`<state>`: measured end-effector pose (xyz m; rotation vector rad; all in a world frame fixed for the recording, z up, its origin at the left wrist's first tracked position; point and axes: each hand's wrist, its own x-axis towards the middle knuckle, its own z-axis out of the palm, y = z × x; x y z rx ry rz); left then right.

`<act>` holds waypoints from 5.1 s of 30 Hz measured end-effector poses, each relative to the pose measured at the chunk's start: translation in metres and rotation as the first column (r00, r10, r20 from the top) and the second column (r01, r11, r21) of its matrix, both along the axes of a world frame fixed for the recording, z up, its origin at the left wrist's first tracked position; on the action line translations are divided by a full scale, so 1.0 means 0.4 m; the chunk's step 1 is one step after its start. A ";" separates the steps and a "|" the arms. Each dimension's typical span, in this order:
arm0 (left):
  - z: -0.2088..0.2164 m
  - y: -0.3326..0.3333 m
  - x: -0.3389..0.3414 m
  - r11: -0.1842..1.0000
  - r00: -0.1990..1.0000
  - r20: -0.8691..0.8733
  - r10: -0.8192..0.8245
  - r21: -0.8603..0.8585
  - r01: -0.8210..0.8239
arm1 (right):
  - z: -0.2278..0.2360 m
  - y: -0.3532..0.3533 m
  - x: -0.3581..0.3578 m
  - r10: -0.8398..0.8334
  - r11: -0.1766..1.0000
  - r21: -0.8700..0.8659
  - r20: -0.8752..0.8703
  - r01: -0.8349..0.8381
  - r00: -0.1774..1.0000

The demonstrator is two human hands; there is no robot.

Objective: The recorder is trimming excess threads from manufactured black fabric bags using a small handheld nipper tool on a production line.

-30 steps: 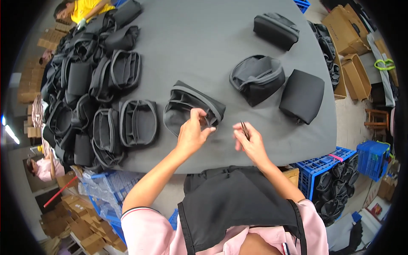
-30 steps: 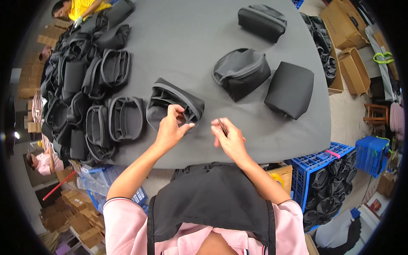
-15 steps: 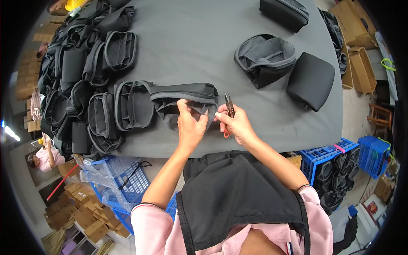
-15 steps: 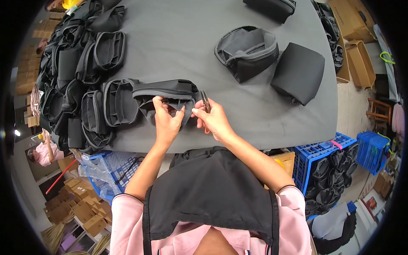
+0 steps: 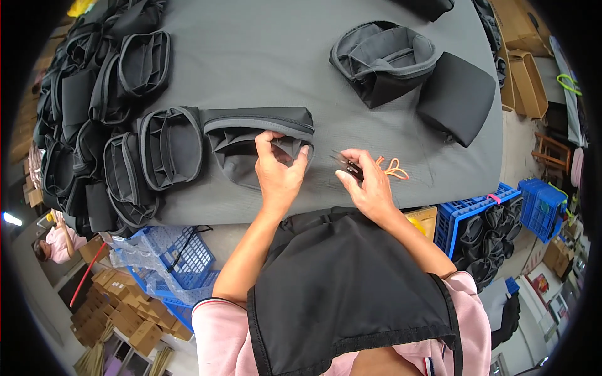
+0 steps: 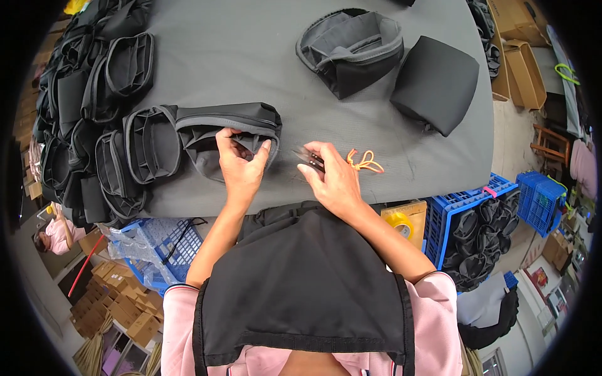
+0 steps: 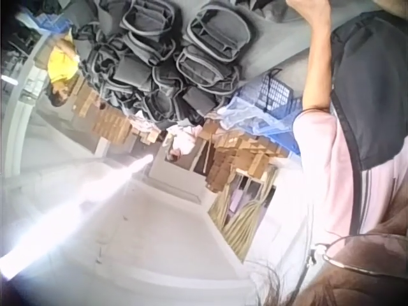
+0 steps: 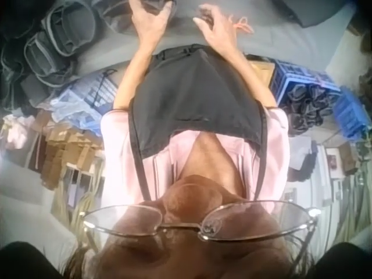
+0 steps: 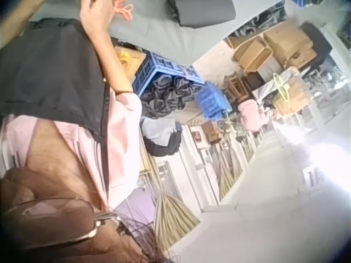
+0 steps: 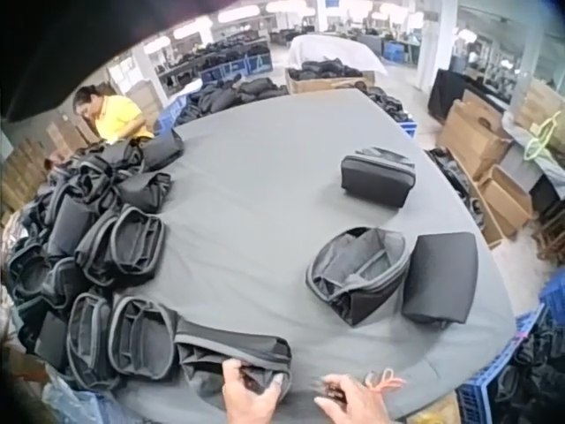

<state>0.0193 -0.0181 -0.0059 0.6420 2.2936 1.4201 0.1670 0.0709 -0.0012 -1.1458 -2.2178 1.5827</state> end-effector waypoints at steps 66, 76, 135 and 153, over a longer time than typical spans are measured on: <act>0.131 -0.086 0.007 0.801 0.811 -0.152 -0.564 -0.339 0.493 | -0.026 0.073 -0.045 0.534 0.845 0.235 -0.324 -0.480 0.781; 0.080 -0.155 0.019 0.642 0.165 0.821 -0.546 0.283 0.712 | 0.023 0.087 0.032 0.692 0.647 -0.040 -0.388 -0.761 0.609; 0.098 -0.049 0.119 0.910 0.473 0.785 -0.400 0.402 0.103 | 0.163 0.062 0.076 0.254 0.842 0.517 -0.129 -0.154 0.959; 0.208 -0.103 0.117 0.978 0.397 0.907 -0.139 0.188 -0.088 | 0.118 -0.006 0.104 -0.022 0.933 -0.329 -0.455 -0.145 0.890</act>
